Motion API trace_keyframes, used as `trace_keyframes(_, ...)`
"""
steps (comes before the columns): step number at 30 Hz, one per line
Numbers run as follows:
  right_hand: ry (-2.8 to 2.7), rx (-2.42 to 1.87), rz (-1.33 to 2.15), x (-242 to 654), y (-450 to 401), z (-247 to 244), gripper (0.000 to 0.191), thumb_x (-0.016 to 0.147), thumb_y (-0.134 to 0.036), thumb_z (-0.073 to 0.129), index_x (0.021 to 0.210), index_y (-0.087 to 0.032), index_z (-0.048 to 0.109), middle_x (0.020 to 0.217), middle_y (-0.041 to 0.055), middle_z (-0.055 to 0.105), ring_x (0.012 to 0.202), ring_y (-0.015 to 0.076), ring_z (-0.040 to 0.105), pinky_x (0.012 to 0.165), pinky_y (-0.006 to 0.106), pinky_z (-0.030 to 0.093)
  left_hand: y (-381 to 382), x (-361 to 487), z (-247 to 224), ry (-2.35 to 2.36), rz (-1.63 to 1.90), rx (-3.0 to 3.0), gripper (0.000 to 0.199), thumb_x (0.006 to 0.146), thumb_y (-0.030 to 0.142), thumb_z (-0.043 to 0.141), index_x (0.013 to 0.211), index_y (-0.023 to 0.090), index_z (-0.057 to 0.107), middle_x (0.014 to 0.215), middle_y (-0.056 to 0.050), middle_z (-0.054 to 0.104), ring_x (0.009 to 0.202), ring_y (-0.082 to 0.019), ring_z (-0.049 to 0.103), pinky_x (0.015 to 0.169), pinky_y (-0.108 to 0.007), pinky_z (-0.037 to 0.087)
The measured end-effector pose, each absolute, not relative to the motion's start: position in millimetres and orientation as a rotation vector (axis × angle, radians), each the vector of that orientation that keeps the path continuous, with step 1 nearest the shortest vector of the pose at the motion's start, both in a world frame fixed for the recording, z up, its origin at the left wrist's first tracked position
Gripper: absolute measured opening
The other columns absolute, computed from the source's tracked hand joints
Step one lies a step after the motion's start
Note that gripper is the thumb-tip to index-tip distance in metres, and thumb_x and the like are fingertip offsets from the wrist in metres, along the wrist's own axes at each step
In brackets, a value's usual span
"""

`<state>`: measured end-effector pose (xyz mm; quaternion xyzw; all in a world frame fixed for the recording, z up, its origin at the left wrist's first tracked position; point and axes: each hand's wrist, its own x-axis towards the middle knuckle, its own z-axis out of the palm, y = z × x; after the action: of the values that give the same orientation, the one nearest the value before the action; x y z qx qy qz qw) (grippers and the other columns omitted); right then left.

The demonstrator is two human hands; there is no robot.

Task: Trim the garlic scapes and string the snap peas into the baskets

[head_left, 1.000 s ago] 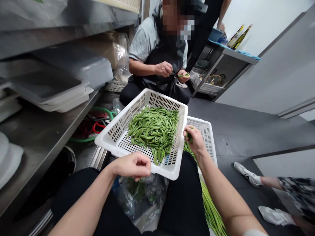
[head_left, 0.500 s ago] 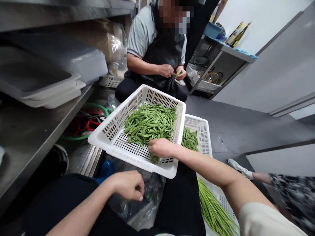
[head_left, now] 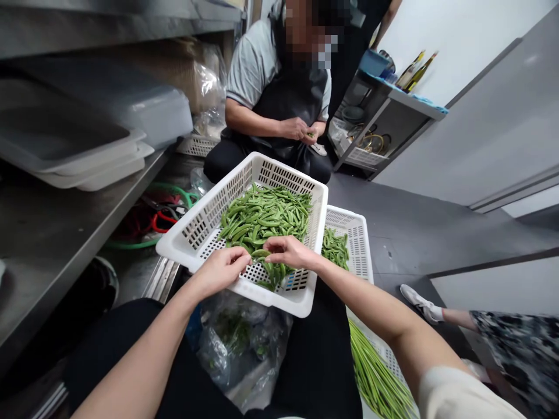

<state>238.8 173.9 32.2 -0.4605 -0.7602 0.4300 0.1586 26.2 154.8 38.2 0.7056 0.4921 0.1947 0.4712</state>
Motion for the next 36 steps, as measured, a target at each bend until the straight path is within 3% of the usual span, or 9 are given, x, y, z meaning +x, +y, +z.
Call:
trace_keyframes(8, -2.082, -1.25, 1.107, 231, 159, 43, 0.016, 0.071, -0.021, 0.067, 0.069, -0.015, 0.053, 0.064, -0.0034, 0.05, 0.06, 0.0089, 0.045, 0.059, 0.022, 0.034, 158, 40, 40, 1.055, 0.58, 1.474, 0.02, 0.061, 0.037, 0.04, 0.053, 0.02, 0.047, 0.048, 0.005, 0.041, 0.048, -0.011, 0.036, 0.048, -0.023, 0.028)
trace_keyframes(12, -1.352, -1.168, 1.515, 226, 156, 42, 0.027, 0.068, -0.034, 0.07, 0.077, -0.017, 0.051, 0.062, -0.0048, 0.052, 0.05, 0.0071, 0.048, 0.047, 0.019, 0.038, 159, 43, 40, 0.998, 0.599, 1.361, 0.017, 0.057, 0.036, 0.039, 0.051, 0.021, 0.043, 0.046, 0.005, 0.036, 0.043, -0.009, 0.029, 0.043, -0.022, 0.022)
trace_keyframes(17, -0.69, -1.097, 1.493, 229, 162, 43, 0.046, 0.05, -0.033, 0.084, 0.073, -0.017, 0.048, 0.065, -0.0048, 0.059, 0.047, 0.0024, 0.05, 0.042, 0.011, 0.042, 160, 29, 47, 0.903, 0.345, 1.503, 0.019, 0.059, 0.035, 0.042, 0.05, 0.019, 0.046, 0.048, 0.004, 0.041, 0.047, -0.01, 0.035, 0.045, -0.022, 0.025)
trace_keyframes(20, -0.736, -1.077, 1.528, 224, 157, 43, 0.044, 0.051, -0.034, 0.085, 0.073, -0.016, 0.051, 0.064, -0.0043, 0.06, 0.046, 0.0033, 0.053, 0.04, 0.012, 0.044, 160, 24, 48, 0.996, 0.447, 1.614, 0.023, 0.067, 0.04, 0.046, 0.063, 0.018, 0.053, 0.058, 0.003, 0.048, 0.053, -0.012, 0.044, 0.051, -0.023, 0.035)
trace_keyframes(24, -0.848, -1.035, 1.551, 209, 146, 43, 0.042, 0.054, -0.035, 0.084, 0.076, -0.015, 0.054, 0.063, -0.0048, 0.06, 0.047, 0.0043, 0.056, 0.043, 0.013, 0.048, 154, 32, 43, 1.05, 0.682, 1.633, 0.04, 0.075, 0.05, 0.048, 0.098, 0.019, 0.056, 0.077, 0.001, 0.058, 0.055, -0.013, 0.049, 0.054, -0.025, 0.04)
trace_keyframes(28, -0.89, -0.976, 1.689, 210, 152, 45, 0.047, 0.058, -0.049, 0.08, 0.079, -0.015, 0.055, 0.062, -0.0035, 0.062, 0.05, 0.0071, 0.059, 0.042, 0.014, 0.049, 150, 36, 43, 0.993, 0.699, 1.765, 0.033, 0.083, 0.043, 0.038, 0.063, 0.019, 0.049, 0.056, 0.004, 0.046, 0.054, -0.012, 0.044, 0.054, -0.023, 0.035)
trace_keyframes(31, -0.9, -1.007, 2.003, 222, 169, 48, 0.063, 0.073, -0.077, 0.044, 0.074, -0.014, 0.053, 0.046, -0.0026, 0.055, 0.036, 0.0074, 0.05, 0.03, 0.015, 0.037, 151, 31, 48, 0.898, 0.658, 1.856, 0.035, 0.084, 0.04, 0.037, 0.055, 0.02, 0.038, 0.054, 0.004, 0.04, 0.054, -0.01, 0.04, 0.053, -0.023, 0.031)
trace_keyframes(33, -1.057, -1.093, 2.191, 228, 178, 52, 0.071, 0.077, -0.079, 0.029, 0.068, -0.013, 0.052, 0.037, -0.0018, 0.049, 0.027, 0.0058, 0.04, 0.027, 0.014, 0.027, 152, 28, 52, 0.845, 0.577, 1.908, 0.035, 0.083, 0.04, 0.038, 0.055, 0.02, 0.035, 0.053, 0.005, 0.036, 0.052, -0.01, 0.037, 0.051, -0.024, 0.027)
trace_keyframes(36, -1.497, -1.118, 2.303, 225, 177, 62, 0.056, 0.067, -0.067, 0.063, 0.066, -0.012, 0.053, 0.042, -0.0019, 0.053, 0.031, 0.0045, 0.041, 0.03, 0.014, 0.027, 152, 28, 54, 0.844, 0.543, 1.923, 0.035, 0.081, 0.041, 0.038, 0.053, 0.019, 0.035, 0.052, 0.004, 0.034, 0.052, -0.01, 0.036, 0.051, -0.024, 0.026)
